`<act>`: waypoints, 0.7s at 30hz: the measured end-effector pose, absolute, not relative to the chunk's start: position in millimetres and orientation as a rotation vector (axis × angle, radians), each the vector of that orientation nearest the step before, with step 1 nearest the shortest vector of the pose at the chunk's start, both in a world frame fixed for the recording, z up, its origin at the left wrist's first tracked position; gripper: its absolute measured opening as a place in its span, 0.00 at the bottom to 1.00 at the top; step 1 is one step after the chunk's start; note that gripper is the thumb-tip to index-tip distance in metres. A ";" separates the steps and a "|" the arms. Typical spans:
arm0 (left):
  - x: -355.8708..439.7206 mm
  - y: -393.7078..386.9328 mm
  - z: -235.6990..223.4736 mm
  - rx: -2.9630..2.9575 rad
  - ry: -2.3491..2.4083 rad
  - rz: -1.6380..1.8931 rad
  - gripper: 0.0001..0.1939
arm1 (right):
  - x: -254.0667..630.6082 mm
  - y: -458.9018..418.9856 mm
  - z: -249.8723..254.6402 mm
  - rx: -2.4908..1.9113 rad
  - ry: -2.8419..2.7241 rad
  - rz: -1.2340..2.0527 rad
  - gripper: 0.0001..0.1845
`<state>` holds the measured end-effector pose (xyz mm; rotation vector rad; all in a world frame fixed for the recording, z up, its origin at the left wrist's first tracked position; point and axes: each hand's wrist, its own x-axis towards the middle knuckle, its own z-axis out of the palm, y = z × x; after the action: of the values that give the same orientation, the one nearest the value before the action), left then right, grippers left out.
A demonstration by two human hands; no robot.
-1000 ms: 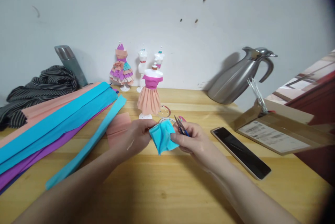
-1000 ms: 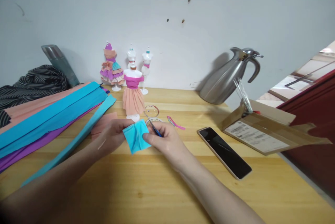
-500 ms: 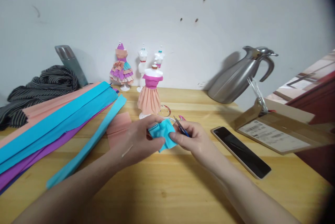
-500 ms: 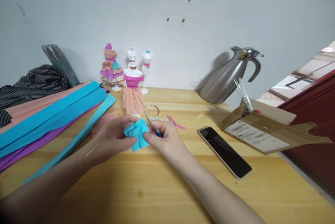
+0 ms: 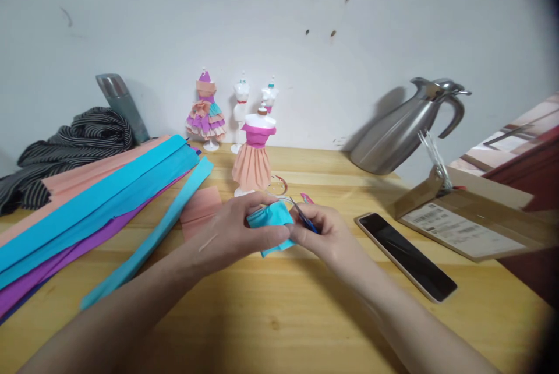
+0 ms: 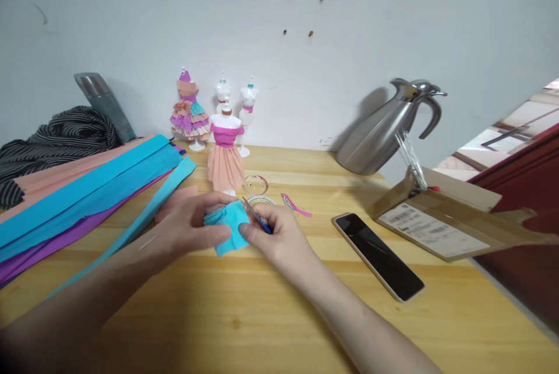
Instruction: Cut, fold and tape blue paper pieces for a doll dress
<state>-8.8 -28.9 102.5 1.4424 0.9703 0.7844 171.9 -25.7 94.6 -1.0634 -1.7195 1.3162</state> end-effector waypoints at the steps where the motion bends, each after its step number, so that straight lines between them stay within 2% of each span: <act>1: -8.0 -29.5 102.9 1.473 1.085 0.774 0.14 | 171.3 -26.2 94.8 -1.056 -1.739 1.303 0.17; 5: -8.5 -25.9 95.8 1.513 1.176 0.747 0.06 | 170.3 -26.9 95.5 -1.047 -1.775 1.276 0.16; 11: -16.3 -19.0 91.9 1.463 1.008 0.751 0.05 | 171.2 -25.5 94.5 -1.051 -1.772 1.278 0.16; 17: -19.0 -20.4 102.8 1.407 0.892 0.721 0.08 | 171.5 -26.2 93.1 -1.051 -1.781 1.284 0.15; 21: -19.2 -21.0 99.4 1.479 0.963 0.712 0.05 | 171.1 -27.7 93.0 -1.050 -1.825 1.213 0.15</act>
<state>-19.2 -21.0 99.4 1.4790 0.9632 0.7125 171.1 -27.7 93.0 -1.0500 -1.8250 1.2133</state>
